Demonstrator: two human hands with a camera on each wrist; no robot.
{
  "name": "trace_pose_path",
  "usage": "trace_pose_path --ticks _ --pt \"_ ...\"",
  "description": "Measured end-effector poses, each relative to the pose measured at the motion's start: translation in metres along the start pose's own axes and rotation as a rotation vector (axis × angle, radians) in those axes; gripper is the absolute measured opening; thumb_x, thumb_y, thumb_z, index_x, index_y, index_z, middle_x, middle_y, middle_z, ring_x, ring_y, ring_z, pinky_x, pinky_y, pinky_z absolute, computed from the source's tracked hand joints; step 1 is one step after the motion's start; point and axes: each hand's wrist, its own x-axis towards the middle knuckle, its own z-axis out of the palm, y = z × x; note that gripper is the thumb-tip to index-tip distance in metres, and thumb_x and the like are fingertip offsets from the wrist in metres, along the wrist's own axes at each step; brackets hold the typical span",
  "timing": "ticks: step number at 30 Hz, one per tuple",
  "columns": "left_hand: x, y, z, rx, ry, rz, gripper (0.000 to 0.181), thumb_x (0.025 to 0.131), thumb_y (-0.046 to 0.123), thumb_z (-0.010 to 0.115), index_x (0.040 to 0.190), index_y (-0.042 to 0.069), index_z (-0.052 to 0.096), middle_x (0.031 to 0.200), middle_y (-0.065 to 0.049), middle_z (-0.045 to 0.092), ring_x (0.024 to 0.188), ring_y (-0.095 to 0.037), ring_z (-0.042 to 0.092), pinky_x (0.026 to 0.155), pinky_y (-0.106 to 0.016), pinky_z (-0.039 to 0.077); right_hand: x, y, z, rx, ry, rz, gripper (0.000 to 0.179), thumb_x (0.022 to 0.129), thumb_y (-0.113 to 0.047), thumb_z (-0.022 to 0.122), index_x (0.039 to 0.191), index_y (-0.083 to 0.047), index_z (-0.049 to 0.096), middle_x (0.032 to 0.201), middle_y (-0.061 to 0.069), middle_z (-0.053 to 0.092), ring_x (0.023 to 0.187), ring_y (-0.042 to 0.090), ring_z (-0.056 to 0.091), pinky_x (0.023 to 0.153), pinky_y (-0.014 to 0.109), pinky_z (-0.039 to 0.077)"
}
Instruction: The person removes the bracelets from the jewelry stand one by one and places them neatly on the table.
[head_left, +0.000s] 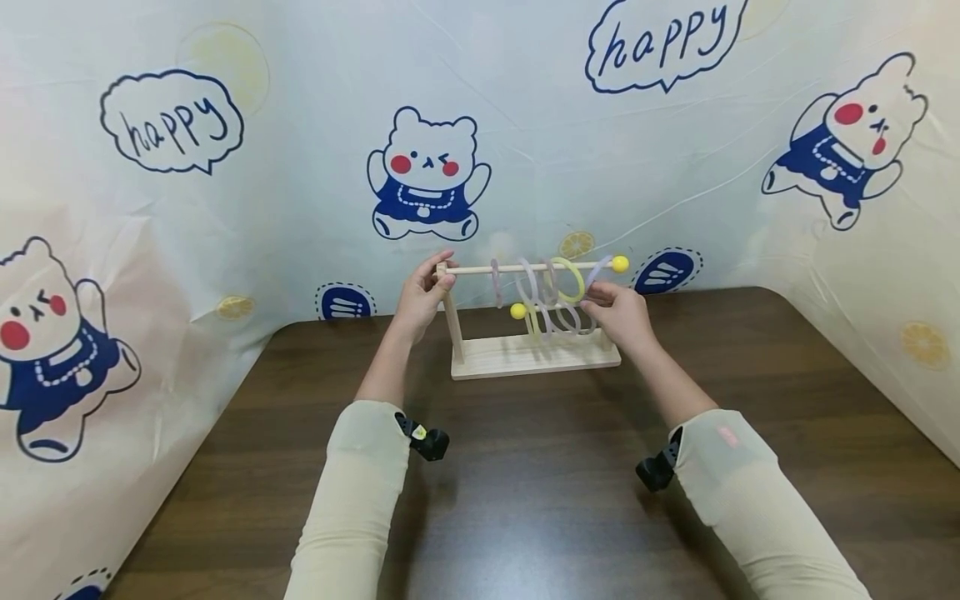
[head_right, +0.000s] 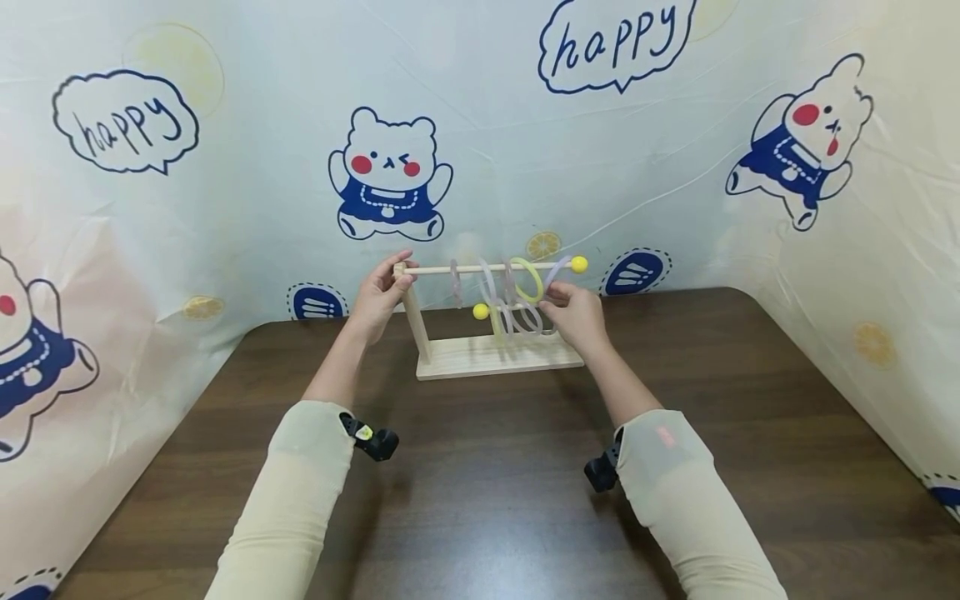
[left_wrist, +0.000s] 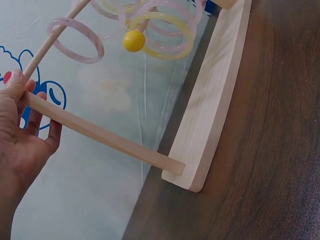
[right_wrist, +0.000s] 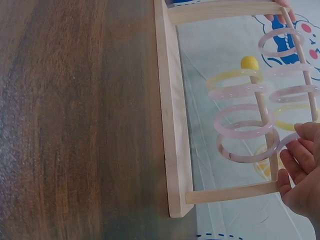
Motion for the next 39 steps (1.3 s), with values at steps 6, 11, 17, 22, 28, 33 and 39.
trace_pose_path --ticks 6,11,17,22,28,33,39 --pt "0.007 -0.013 -0.003 0.001 0.007 0.005 0.046 0.092 0.011 0.054 0.137 0.008 0.045 0.124 -0.011 0.051 0.091 -0.013 0.047 0.082 -0.027 0.037 -0.004 0.003 -0.001 0.108 0.116 0.061 0.023 0.083 -0.014 0.07 0.098 0.003 0.068 0.093 0.018 0.068 0.082 0.015 0.062 0.069 0.025 0.049" --pt "0.007 -0.015 -0.003 0.014 0.013 0.024 0.045 0.092 0.014 0.055 0.136 0.011 0.046 0.123 -0.009 0.052 0.092 -0.014 0.047 0.083 -0.028 0.037 -0.005 0.006 -0.002 0.195 0.256 0.103 0.022 0.082 -0.012 0.071 0.096 0.004 0.069 0.089 0.018 0.068 0.069 0.0 0.056 0.062 0.015 0.044" --pt "0.007 -0.014 -0.003 0.029 0.012 0.021 0.045 0.092 0.015 0.054 0.136 0.011 0.046 0.123 -0.008 0.053 0.093 -0.014 0.047 0.084 -0.029 0.037 -0.005 0.011 -0.003 0.28 0.303 0.143 0.023 0.084 -0.01 0.069 0.101 0.006 0.068 0.094 0.023 0.066 0.065 -0.002 0.058 0.063 0.015 0.047" --pt "0.007 -0.014 -0.003 0.034 0.007 0.029 0.045 0.093 0.015 0.054 0.136 0.01 0.045 0.124 -0.009 0.053 0.093 -0.014 0.047 0.084 -0.029 0.037 -0.005 0.013 -0.005 0.297 0.304 0.144 0.025 0.085 -0.01 0.068 0.103 0.006 0.067 0.095 0.023 0.066 0.067 -0.003 0.059 0.064 0.016 0.048" --pt "0.007 -0.015 -0.003 0.026 0.01 0.037 0.044 0.093 0.013 0.055 0.136 0.008 0.046 0.122 -0.008 0.054 0.091 -0.014 0.047 0.082 -0.028 0.037 -0.006 0.013 -0.005 0.305 0.284 0.152 0.025 0.087 -0.01 0.065 0.106 0.006 0.066 0.098 0.022 0.066 0.075 0.002 0.062 0.07 0.02 0.049" --pt "0.007 -0.016 -0.003 0.026 0.014 0.04 0.044 0.092 0.014 0.055 0.135 0.01 0.047 0.121 -0.007 0.054 0.09 -0.013 0.047 0.081 -0.028 0.037 -0.006 0.011 -0.005 0.321 0.284 0.157 0.024 0.088 -0.009 0.062 0.107 0.007 0.066 0.098 0.022 0.065 0.077 0.001 0.062 0.074 0.023 0.049" --pt "0.008 -0.016 -0.003 0.025 0.016 0.036 0.044 0.092 0.014 0.055 0.135 0.011 0.047 0.121 -0.007 0.054 0.09 -0.013 0.047 0.081 -0.027 0.037 -0.006 0.009 -0.005 0.387 0.328 0.159 0.023 0.088 -0.007 0.063 0.105 0.008 0.066 0.093 0.019 0.067 0.074 0.003 0.063 0.071 0.021 0.05"
